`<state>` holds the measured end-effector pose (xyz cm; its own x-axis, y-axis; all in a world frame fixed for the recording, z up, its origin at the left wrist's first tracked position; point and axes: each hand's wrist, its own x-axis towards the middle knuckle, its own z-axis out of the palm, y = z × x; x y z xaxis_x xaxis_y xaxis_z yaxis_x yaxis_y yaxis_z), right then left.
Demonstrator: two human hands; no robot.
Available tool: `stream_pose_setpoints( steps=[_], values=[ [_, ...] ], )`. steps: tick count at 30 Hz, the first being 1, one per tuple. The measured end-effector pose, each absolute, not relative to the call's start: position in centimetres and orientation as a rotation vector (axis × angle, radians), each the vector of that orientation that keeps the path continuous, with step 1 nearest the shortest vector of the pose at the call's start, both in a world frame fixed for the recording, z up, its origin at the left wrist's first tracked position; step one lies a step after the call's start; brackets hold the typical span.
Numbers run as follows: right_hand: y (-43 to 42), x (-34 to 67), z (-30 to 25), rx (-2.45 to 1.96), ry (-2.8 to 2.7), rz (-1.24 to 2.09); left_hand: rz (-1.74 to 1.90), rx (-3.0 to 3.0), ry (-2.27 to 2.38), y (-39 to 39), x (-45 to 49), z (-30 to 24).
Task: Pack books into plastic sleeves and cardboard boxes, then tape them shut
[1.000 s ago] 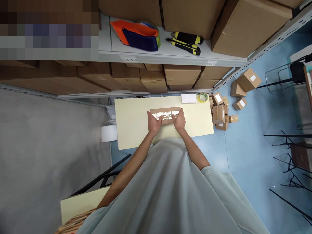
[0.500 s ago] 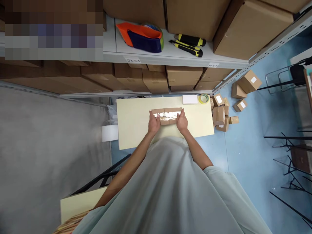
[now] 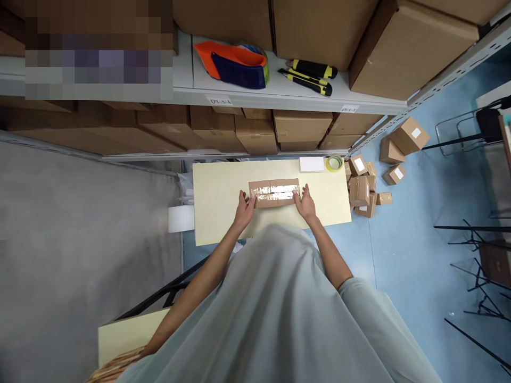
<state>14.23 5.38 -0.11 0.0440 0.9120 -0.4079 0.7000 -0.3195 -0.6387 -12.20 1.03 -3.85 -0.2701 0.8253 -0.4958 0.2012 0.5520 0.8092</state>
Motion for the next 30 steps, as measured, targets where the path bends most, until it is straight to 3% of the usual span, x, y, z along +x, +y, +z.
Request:
stream_pose_setpoints(
  steps=[5,8,14,24,30],
  values=[
    [1.3,14.7,-1.1,-2.008,-1.585,1.283,0.717,0.904,1.624,-2.7,-11.9,-3.6],
    [0.9,14.2,-0.2,-2.087,-1.592,1.192,0.716,1.006,1.649,-3.1,-11.5,-2.9],
    [3.8,13.0,3.2,-2.133,-1.657,0.941,0.887,1.147,1.814,-2.0,-13.4,-1.8],
    [7.3,10.0,4.0,-2.162,-1.789,0.923,0.896,1.061,1.971,0.1,-16.2,-2.0],
    [8.2,8.5,2.1,-2.178,-1.864,1.083,0.749,0.968,2.051,0.0,-17.2,-3.4]
  ],
)
